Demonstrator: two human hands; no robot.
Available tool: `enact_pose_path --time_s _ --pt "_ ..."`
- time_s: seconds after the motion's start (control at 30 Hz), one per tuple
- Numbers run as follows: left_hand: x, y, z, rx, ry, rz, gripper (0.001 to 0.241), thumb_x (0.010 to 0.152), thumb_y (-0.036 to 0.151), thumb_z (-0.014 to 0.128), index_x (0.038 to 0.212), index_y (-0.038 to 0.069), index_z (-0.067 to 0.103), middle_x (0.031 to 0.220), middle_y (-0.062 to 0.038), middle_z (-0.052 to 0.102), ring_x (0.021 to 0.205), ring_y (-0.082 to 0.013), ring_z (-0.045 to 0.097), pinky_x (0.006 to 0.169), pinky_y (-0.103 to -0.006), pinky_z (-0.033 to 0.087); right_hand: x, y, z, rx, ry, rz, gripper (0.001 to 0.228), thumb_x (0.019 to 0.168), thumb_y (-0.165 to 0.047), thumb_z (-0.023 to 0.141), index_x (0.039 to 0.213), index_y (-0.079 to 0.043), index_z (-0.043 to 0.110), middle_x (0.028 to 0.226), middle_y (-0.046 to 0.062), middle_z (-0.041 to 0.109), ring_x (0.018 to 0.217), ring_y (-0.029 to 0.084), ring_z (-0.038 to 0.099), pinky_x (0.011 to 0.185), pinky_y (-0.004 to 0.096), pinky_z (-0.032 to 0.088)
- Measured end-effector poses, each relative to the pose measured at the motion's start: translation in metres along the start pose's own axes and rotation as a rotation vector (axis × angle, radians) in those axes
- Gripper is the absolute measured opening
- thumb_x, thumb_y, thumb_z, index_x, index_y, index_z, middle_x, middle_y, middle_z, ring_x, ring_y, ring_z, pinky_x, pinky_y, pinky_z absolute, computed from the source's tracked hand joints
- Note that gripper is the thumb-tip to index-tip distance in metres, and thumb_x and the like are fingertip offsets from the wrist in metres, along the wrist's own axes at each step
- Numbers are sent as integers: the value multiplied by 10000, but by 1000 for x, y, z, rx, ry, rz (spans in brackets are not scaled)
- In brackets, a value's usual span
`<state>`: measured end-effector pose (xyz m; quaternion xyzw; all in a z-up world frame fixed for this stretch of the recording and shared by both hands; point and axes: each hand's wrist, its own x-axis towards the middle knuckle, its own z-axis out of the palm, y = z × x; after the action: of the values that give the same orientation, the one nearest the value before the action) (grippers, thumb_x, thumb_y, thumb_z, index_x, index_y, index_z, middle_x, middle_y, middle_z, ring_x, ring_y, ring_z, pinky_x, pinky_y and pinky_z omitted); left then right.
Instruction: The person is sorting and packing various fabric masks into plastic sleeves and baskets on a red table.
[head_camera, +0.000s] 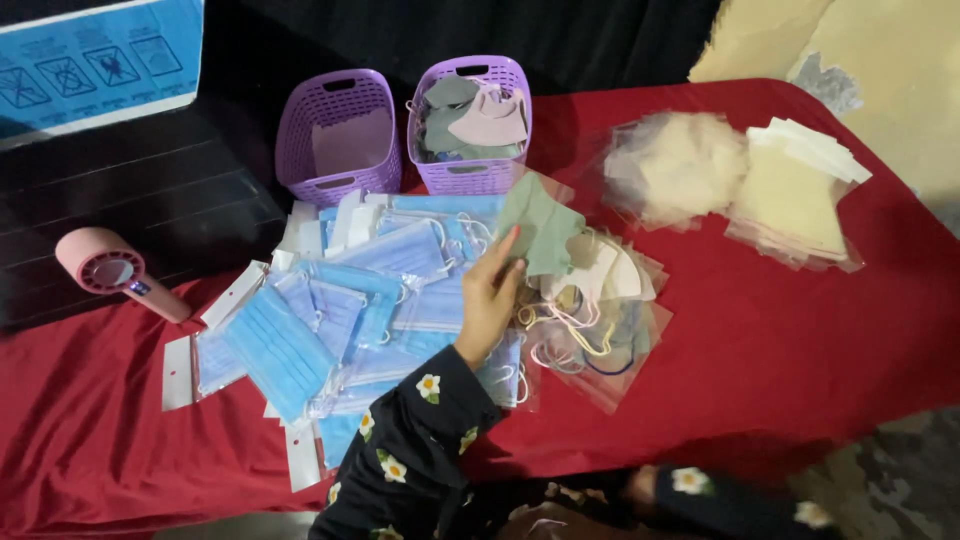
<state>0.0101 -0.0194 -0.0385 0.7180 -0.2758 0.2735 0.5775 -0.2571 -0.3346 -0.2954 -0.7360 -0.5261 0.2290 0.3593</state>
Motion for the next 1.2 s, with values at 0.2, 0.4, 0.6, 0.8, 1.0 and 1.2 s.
enact_pose_path --time_s 0.2,0.4,0.6,0.8,1.0,1.2 --pt "2 14 -6 -88 -31 -56 422 1026 144 598 1445 127 549 1441 -142 605 1272 -215 628 1037 -322 497 98 -179 -273 -24 334 167 253 883 -355 756 941 -118 826 1137 59 825 970 156 837 832 322 679" --pt "1 10 1 -184 111 2 454 916 3 703 1354 120 673 1215 -148 741 1194 -289 668 1007 -405 512 176 -77 -397 -411 1028 221 332 851 -333 847 1126 -172 755 974 16 735 796 181 672 741 316 551" --pt "41 22 -8 -291 166 -162 273 969 137 665 1227 105 746 1211 -130 743 1200 -246 660 1057 -398 490 230 -55 -398 154 1048 215 310 865 -304 848 968 -50 702 929 -31 586 879 73 568 853 271 498" --pt "48 6 3 -300 297 -222 401 930 40 726 1324 110 693 1328 -130 689 1288 -208 580 1092 -361 458 241 -83 -378 334 1104 181 125 931 -235 787 904 -115 768 778 -74 688 730 17 560 703 183 480" --pt "33 -4 -7 -467 258 -275 582 924 6 728 1470 129 568 1563 -178 439 1461 -303 363 1214 -432 325 249 -77 -369 305 1201 178 203 919 -273 820 881 -77 786 831 -16 658 836 51 564 835 243 512" --pt "-21 142 14 -55 15 -159 508 889 463 675 1300 178 587 1340 -161 245 1235 -403 229 966 -560 228 251 -59 -375 501 1326 310 144 901 -216 831 956 -88 801 811 1 744 748 63 640 799 250 551"
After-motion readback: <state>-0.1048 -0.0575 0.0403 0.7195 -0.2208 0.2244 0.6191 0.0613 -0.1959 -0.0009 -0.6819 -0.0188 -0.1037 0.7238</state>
